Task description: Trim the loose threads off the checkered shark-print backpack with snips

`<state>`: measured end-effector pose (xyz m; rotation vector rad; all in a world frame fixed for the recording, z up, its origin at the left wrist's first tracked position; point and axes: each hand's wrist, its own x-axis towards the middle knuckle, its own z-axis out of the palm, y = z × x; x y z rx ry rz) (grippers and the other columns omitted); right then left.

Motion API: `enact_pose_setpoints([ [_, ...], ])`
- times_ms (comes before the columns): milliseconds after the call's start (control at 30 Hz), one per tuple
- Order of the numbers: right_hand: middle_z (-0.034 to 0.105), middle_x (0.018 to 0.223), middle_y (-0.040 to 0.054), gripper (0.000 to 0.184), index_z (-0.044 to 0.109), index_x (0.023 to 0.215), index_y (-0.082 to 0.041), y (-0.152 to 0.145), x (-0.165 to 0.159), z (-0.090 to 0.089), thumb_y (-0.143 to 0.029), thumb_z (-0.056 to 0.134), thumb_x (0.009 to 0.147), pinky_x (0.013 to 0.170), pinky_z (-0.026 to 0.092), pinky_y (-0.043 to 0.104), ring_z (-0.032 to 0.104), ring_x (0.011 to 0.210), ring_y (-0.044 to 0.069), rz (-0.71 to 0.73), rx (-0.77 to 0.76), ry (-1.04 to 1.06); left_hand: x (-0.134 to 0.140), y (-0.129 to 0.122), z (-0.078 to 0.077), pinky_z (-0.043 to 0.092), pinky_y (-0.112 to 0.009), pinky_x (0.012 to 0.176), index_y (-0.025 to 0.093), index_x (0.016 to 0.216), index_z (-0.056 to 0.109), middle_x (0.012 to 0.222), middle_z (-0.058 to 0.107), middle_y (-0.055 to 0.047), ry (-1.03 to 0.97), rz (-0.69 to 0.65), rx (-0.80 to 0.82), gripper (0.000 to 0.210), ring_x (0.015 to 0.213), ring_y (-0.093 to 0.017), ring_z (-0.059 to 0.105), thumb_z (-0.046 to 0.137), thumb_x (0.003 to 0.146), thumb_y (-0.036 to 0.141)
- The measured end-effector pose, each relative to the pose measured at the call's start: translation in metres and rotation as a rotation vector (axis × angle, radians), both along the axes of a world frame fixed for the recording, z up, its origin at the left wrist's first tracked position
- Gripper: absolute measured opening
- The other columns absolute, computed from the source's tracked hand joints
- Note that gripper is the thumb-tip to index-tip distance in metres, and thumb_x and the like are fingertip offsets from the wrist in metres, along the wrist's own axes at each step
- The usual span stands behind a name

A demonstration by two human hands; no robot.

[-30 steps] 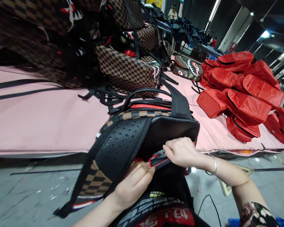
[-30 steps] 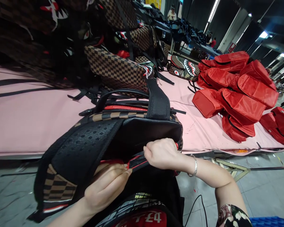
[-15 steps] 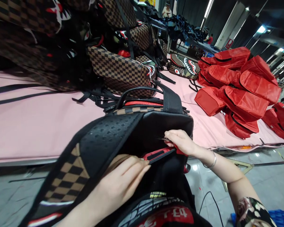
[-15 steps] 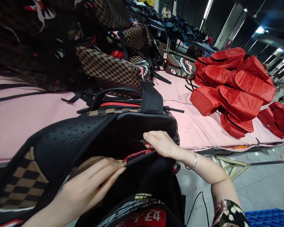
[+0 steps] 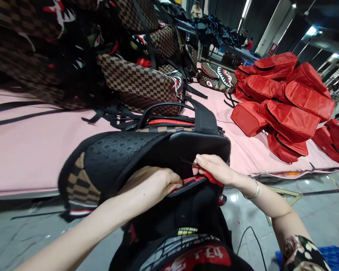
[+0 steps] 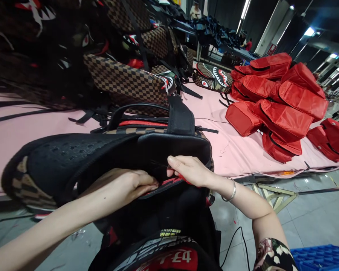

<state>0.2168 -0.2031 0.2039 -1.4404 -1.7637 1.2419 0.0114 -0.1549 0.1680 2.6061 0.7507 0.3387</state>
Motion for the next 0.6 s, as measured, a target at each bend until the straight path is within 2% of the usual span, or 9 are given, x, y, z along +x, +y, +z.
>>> enact_pose_setpoints([
  [67,0.058,0.078,0.0,0.042,0.06,0.085,-0.016,0.001,0.002,0.007,-0.049,0.037,0.093,0.068,0.039,0.021,0.051,0.071,0.009,0.043,0.064,-0.102,-0.001,-0.004,-0.002,0.039,-0.024,0.056,0.024,0.075,0.068,0.073,0.068,0.001,0.051,0.054,-0.007,0.025,0.066,-0.016,0.063,0.044,0.083,0.026],
  [167,0.059,0.08,-0.0003,0.026,0.059,0.09,-0.016,0.002,0.001,0.018,-0.039,0.048,0.091,0.067,0.037,0.021,0.052,0.073,0.01,0.045,0.141,-0.368,-0.005,-0.01,-0.009,0.039,-0.025,0.059,0.023,0.077,0.066,0.077,0.067,0.0,-0.005,0.157,-0.014,0.027,0.069,-0.016,0.062,0.04,0.085,0.027],
  [233,0.06,0.078,0.0,0.023,0.058,0.087,-0.016,0.002,-0.002,0.022,-0.037,0.051,0.09,0.064,0.034,0.022,0.053,0.071,0.011,0.074,0.161,-0.577,-0.006,-0.014,-0.013,0.039,-0.026,0.059,0.022,0.078,0.065,0.077,0.066,0.0,-0.036,0.21,-0.01,0.028,0.068,-0.016,0.061,0.038,0.085,0.026],
  [333,0.059,0.072,0.0004,0.026,0.058,0.084,-0.017,0.004,-0.008,0.027,-0.041,0.05,0.09,0.058,0.029,0.023,0.053,0.067,0.013,0.209,0.137,-0.797,-0.007,-0.02,-0.015,0.039,-0.027,0.057,0.021,0.078,0.064,0.076,0.065,-0.002,-0.046,0.239,0.026,0.031,0.066,-0.017,0.061,0.034,0.085,0.026],
  [433,0.059,0.069,0.0003,0.029,0.059,0.087,-0.019,0.008,-0.013,0.031,-0.046,0.05,0.09,0.054,0.025,0.023,0.053,0.065,0.014,0.317,0.106,-0.898,-0.007,-0.021,-0.015,0.04,-0.027,0.057,0.019,0.077,0.064,0.075,0.065,-0.003,-0.07,0.245,0.062,0.033,0.065,-0.018,0.061,0.032,0.086,0.026],
  [600,0.062,0.074,0.0014,0.028,0.059,0.09,-0.019,0.013,-0.022,0.034,-0.045,0.048,0.091,0.055,0.026,0.023,0.057,0.07,0.015,0.344,0.081,-0.941,-0.008,-0.019,-0.015,0.041,-0.026,0.057,0.018,0.077,0.064,0.073,0.065,-0.004,-0.1,0.234,0.086,0.035,0.063,-0.017,0.061,0.032,0.087,0.026],
])
